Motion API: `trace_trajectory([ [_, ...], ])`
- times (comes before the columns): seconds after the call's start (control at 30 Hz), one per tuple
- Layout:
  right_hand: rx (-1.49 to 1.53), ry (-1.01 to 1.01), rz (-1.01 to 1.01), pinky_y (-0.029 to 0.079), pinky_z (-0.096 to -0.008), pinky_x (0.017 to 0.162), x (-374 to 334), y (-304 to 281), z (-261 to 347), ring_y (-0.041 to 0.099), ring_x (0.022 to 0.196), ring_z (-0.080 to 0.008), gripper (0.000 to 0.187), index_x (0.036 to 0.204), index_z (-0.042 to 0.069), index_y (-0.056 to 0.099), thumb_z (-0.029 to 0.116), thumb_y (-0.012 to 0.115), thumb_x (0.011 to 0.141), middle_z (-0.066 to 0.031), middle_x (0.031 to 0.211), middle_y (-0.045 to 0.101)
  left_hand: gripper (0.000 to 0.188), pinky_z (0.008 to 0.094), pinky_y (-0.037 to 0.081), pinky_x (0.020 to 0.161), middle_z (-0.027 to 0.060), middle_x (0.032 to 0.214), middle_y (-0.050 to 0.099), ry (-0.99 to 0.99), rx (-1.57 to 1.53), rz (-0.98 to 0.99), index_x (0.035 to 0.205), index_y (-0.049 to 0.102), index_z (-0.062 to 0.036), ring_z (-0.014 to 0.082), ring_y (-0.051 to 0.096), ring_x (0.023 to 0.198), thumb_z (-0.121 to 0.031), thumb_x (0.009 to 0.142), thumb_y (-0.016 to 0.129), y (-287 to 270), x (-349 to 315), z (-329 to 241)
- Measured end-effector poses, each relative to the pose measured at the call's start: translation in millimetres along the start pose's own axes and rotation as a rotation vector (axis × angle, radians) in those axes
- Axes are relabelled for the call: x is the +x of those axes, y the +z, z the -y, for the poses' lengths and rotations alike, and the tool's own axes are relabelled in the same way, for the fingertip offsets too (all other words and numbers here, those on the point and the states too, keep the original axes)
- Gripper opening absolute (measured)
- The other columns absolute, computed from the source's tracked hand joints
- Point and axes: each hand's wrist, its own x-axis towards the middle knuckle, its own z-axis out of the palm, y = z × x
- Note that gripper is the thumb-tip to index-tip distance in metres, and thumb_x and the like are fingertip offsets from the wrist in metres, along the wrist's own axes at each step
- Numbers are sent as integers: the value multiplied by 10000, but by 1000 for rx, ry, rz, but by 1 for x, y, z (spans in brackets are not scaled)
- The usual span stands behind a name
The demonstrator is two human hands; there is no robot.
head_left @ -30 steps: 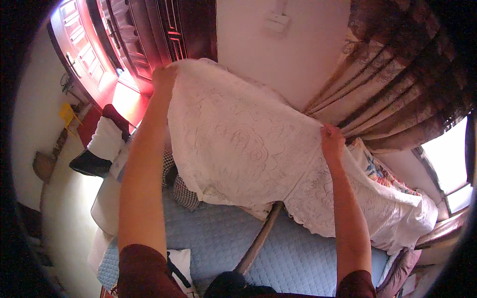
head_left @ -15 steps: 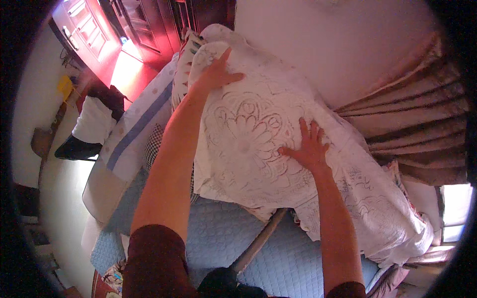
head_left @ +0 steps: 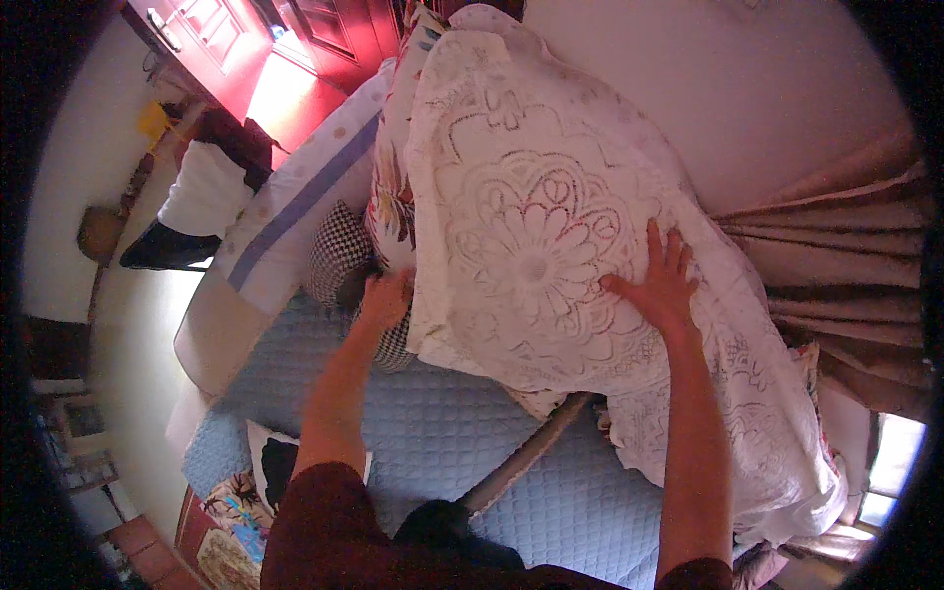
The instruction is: The person arranges pillows, folds a white blanket, and then spreads a large white patterned throw over the pillows and back of the sofa.
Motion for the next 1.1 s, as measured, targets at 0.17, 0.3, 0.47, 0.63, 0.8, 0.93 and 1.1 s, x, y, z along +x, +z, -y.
trace_trajectory([
  [0.17, 10, -11, -13, 156, -723, 922, -2, -3, -7, 33, 1331, -457, 1161, 1436, 206, 71, 712, 645, 564, -185, 1477, 42, 454, 577, 343, 915, 179, 918, 622, -292, 293, 504, 1118, 565, -69, 359, 570, 962, -398, 927, 318, 3, -45, 7],
  [0.3, 2, 16, 10, 141, -722, 927, -1, -3, -7, 26, 1335, -451, 1162, 1438, 211, 66, 715, 642, 563, -181, 1481, 29, 401, 515, 395, 895, 200, 1036, 591, -269, 240, 545, 1218, 471, -60, 340, 544, 1027, -316, 942, 333, -52, -34, -5],
  [0.47, 19, 3, 18, 125, -727, 928, -2, 1, 4, 15, 1337, -447, 1169, 1438, 217, 70, 709, 655, 554, -174, 1484, 20, 519, 405, 426, 869, 199, 1203, 502, -180, -680, -310, 1213, 460, -46, 330, 514, 1066, -349, 814, 595, -2, -38, -35],
  [0.63, 90, -10, 19, 103, -730, 929, -1, -8, -13, 19, 1337, -447, 1186, 1436, 204, 104, 707, 673, 525, -168, 1484, 35, 485, 424, 430, 826, 195, 1151, 537, -403, -539, -137, 1185, 493, -44, 316, 537, 1029, -277, 780, 622, -37, 26, -99],
  [0.8, 162, -63, 25, 118, -726, 930, -11, -25, -6, 41, 1333, -453, 1164, 1428, 194, 146, 684, 686, 521, -175, 1477, 76, 381, 462, 445, 796, 184, 1005, 590, -551, -320, -220, 1064, 551, -65, 352, 574, 910, -287, 762, 620, -20, 62, 4],
  [0.93, -13, -69, -174, 129, -723, 927, -38, -3, 39, 65, 1332, -447, 1104, 1424, 196, 163, 639, 688, 559, -172, 1471, 108, 322, 469, 454, 781, 180, 940, 598, -562, -163, -202, 969, 566, -51, 366, 579, 868, -278, 748, 621, -62, 77, 70],
  [1.1, -26, -68, -189, 109, -722, 930, -26, 4, 41, 41, 1333, -450, 1093, 1427, 204, 150, 618, 692, 573, -162, 1472, 116, 321, 473, 451, 792, 152, 1002, 590, -561, -278, -300, 1022, 545, -38, 348, 552, 984, -243, 779, 586, -112, 108, 26],
])
